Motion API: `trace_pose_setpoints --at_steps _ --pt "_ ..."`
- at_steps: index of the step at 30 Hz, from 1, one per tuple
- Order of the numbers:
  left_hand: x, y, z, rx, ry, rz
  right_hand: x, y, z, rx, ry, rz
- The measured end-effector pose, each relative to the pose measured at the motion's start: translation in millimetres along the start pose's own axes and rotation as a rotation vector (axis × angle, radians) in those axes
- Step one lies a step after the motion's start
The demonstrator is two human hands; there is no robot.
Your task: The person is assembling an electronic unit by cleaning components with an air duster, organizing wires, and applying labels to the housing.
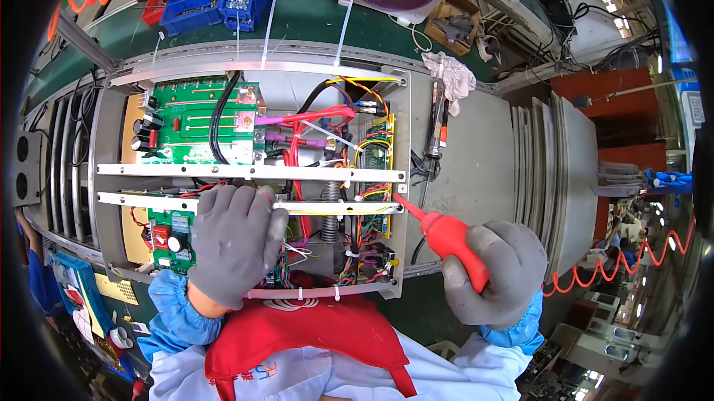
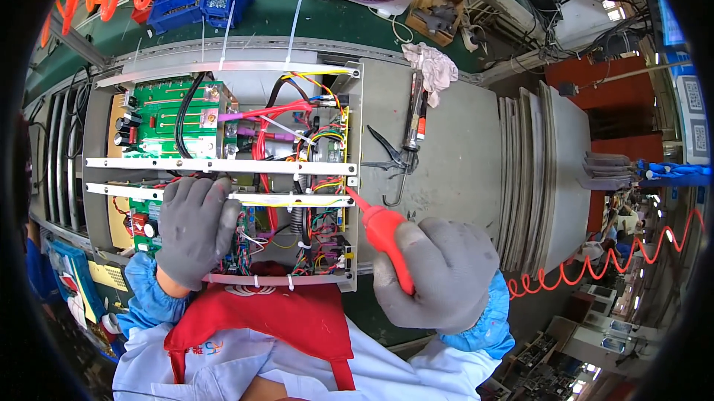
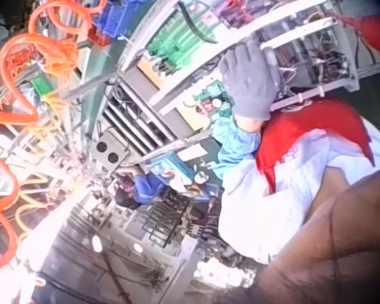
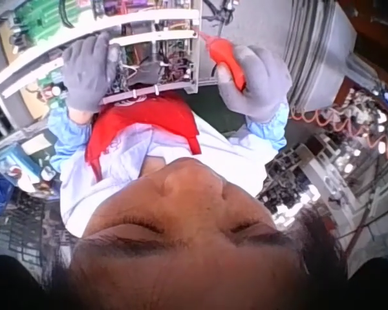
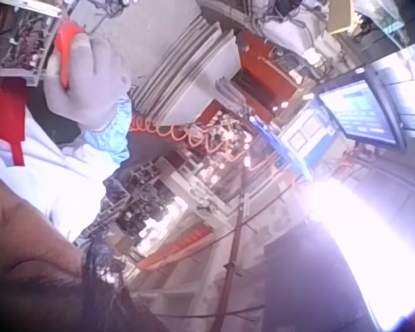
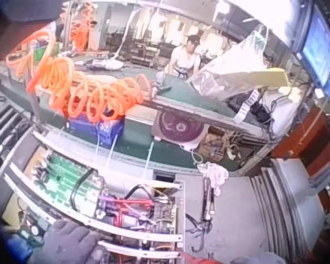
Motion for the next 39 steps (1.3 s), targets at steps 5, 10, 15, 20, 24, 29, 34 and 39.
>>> trace_pose_setpoints --at_steps 5,10,15,20,24,29,34,39 --pt "2 1 -1 0.018 0.003 -0.011 -7 -6 5 0.070 0.042 0.037" --pt "1 0 -1 0.017 0.009 -0.013 -9 -7 7 0.064 0.028 0.020" --pt "1 -1 -2 0.016 0.014 -0.016 -11 -8 8 0.055 0.031 0.025" --pt "1 -2 -3 0.019 0.017 -0.025 -13 -11 9 0.061 0.033 0.013" --pt "1 -2 -5 0.006 0.018 -0.015 -12 -17 10 0.096 0.046 0.003" --pt "3 -6 -7 0.017 0.013 -0.040 -9 -35 20 0.084 -0.032 -0.075" --pt "1 -7 -7 0.002 0.036 -0.034 -6 -51 19 0.149 -0.034 -0.161" --pt "7 -13 -6 0.025 0.055 -0.096 -6 -59 28 0.207 -0.030 -0.195"
Point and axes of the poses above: each hand's wrist, its own y-axis away from the middle knuckle, its own x-axis out of the back of the hand, z = x × y, the point moved 1 cm from there along -y, towards the middle knuckle, and after that the axes turned 9 degrees about x, right-handed, at the moved point
